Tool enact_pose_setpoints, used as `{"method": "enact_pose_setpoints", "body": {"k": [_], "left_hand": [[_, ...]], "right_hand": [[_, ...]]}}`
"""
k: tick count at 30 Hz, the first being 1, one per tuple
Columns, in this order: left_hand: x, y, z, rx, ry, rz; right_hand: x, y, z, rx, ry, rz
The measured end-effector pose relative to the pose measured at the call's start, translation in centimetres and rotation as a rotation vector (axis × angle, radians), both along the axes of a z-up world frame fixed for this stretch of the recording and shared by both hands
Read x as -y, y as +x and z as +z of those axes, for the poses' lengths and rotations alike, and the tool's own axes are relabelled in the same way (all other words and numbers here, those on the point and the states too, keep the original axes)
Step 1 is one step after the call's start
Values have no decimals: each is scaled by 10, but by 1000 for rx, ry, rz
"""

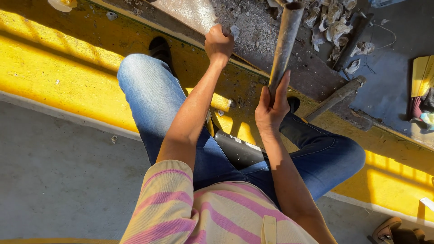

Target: Crushing empty shells on a wooden surface using a metal pipe as a tool.

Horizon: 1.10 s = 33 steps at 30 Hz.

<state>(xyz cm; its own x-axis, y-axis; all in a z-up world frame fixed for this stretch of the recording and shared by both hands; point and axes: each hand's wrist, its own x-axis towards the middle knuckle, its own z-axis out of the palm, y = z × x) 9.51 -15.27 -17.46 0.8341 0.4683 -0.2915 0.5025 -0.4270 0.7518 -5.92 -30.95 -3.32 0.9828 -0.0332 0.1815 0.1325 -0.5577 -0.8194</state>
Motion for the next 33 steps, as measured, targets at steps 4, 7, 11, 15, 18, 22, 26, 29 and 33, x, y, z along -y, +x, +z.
{"method": "enact_pose_setpoints", "body": {"k": [4, 7, 11, 15, 18, 22, 26, 29, 33], "left_hand": [[1, -4, 2, -16, 3, 14], [-10, -8, 7, 2, 25, 10], [0, 0, -9, 22, 27, -28], [-2, 0, -7, 8, 38, -80], [-1, -2, -4, 40, 42, -87], [-1, -5, -8, 96, 34, -83], [-3, -7, -4, 133, 35, -88], [-7, -1, -1, 146, 61, -118], [-5, 7, -16, 166, 197, -191]], "right_hand": [[-2, 11, -28, -166, -172, 4], [-6, 1, -31, -416, -358, 24], [-17, 13, -35, 65, -266, 82], [-25, 16, -12, -890, 130, -276], [-4, 3, -43, -29, -483, -18], [-8, -2, -47, -122, -515, 23], [-23, 7, -29, -778, 292, -249], [5, 11, -45, -514, -324, -82], [15, 17, -51, -296, -675, 100]]}}
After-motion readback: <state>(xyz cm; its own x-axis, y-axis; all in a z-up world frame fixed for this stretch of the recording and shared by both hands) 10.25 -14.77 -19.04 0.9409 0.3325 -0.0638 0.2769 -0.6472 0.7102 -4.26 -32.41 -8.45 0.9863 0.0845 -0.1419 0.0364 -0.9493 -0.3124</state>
